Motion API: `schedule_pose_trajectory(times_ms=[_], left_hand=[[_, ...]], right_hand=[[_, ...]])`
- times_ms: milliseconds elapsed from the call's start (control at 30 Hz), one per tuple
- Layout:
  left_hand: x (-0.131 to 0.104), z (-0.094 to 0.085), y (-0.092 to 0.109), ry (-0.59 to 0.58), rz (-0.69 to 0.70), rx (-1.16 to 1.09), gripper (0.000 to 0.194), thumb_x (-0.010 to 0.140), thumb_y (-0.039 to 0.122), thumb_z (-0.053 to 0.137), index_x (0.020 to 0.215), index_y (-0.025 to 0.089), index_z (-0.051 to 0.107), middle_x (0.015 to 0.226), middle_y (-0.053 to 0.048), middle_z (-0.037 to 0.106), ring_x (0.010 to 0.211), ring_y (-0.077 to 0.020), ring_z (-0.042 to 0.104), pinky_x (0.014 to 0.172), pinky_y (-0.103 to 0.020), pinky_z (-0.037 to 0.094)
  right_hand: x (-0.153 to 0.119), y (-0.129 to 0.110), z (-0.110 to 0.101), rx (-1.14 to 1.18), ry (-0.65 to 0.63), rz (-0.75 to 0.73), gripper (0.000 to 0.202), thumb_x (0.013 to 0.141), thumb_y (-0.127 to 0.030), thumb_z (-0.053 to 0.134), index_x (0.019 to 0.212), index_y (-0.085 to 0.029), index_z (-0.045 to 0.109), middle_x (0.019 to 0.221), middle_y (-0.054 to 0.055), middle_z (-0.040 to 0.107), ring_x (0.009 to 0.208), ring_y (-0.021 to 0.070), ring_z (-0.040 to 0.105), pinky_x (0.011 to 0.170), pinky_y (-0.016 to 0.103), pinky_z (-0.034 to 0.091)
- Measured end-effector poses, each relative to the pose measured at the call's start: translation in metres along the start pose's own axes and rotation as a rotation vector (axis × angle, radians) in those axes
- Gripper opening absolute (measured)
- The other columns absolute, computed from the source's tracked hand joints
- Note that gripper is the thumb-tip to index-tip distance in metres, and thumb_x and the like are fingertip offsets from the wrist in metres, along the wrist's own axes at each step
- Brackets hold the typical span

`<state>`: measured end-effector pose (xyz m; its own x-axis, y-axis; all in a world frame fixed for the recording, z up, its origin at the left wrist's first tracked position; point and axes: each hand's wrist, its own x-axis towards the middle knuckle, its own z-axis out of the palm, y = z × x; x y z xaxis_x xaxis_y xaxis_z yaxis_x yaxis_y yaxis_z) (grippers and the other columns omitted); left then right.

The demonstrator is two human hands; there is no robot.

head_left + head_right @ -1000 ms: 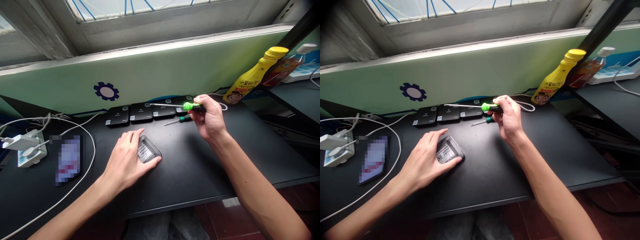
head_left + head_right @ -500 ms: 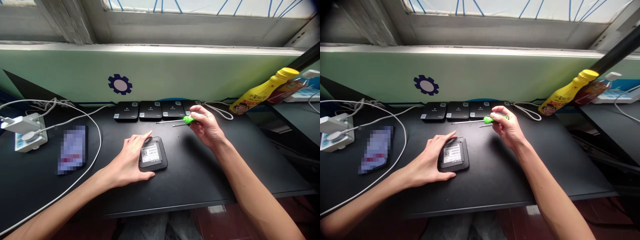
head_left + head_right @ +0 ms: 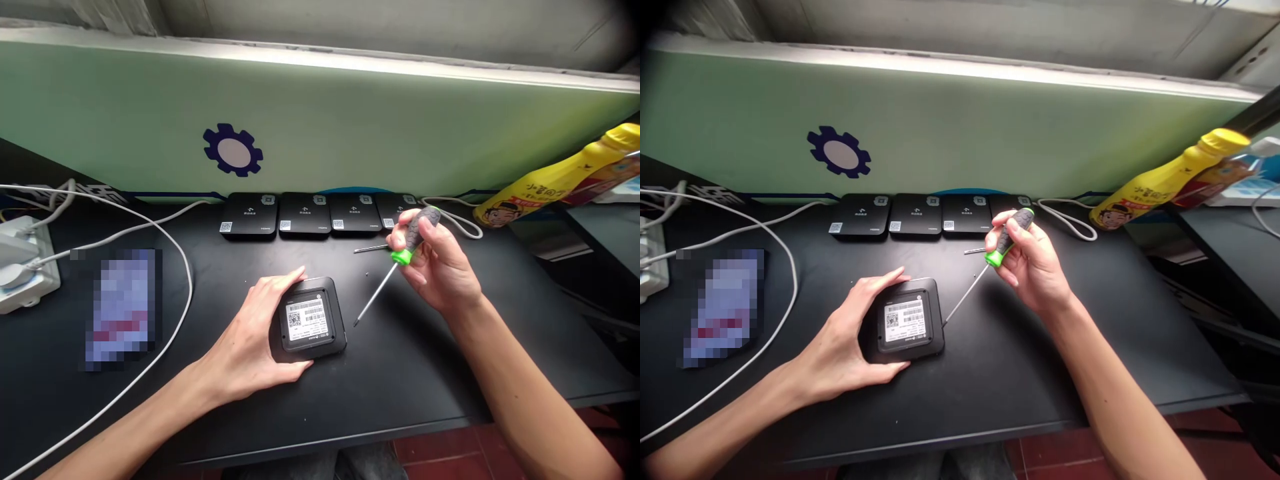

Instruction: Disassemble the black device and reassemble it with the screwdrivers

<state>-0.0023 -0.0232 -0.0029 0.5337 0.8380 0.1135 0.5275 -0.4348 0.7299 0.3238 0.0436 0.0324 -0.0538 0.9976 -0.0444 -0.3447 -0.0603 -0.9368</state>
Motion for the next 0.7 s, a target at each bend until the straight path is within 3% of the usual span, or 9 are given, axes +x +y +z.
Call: schedule_pose_trajectory(times_ms=[233, 400, 700], left_hand=[[-0.001, -0.002, -0.002, -0.007, 0.018, 0.024, 0.126, 0.079, 0.033, 0.097, 0.179, 0.04, 0.02, 0.169, -0.014, 0.052, 0.149, -0.0411, 0.057, 0.125, -0.061, 0.054], [-0.001, 0.001, -0.003, -0.002, 0.005, 0.075, 0.126, 0.076, 0.041, 0.1, 0.177, 0.036, 0.025, 0.167, -0.015, 0.055, 0.152, -0.044, 0.053, 0.13, -0.065, 0.044], [0.0, 0.001, -0.003, -0.015, -0.003, 0.074, 0.121, 0.077, 0.041, 0.098, 0.176, 0.036, 0.029, 0.167, -0.014, 0.054, 0.154, -0.0441, 0.049, 0.13, -0.064, 0.04]], right_hand=[[-0.016, 0.004, 0.016, -0.035, -0.009, -0.069, 0.03, 0.092, -0.049, 0.09, 0.103, -0.029, 0.07, 0.073, -0.004, 0.063, 0.051, 0.01, 0.036, 0.038, 0.021, 0.028], [-0.031, 0.005, 0.026, -0.047, -0.141, -0.165, 0.018, 0.104, -0.043, 0.08, 0.107, -0.03, 0.069, 0.072, -0.004, 0.062, 0.049, 0.0095, 0.031, 0.04, 0.022, 0.03], [-0.046, 0.011, 0.038, -0.149, -0.262, -0.321, 0.02, 0.103, -0.043, 0.082, 0.116, -0.031, 0.074, 0.072, -0.001, 0.065, 0.052, 0.0143, 0.049, 0.042, 0.028, 0.034]])
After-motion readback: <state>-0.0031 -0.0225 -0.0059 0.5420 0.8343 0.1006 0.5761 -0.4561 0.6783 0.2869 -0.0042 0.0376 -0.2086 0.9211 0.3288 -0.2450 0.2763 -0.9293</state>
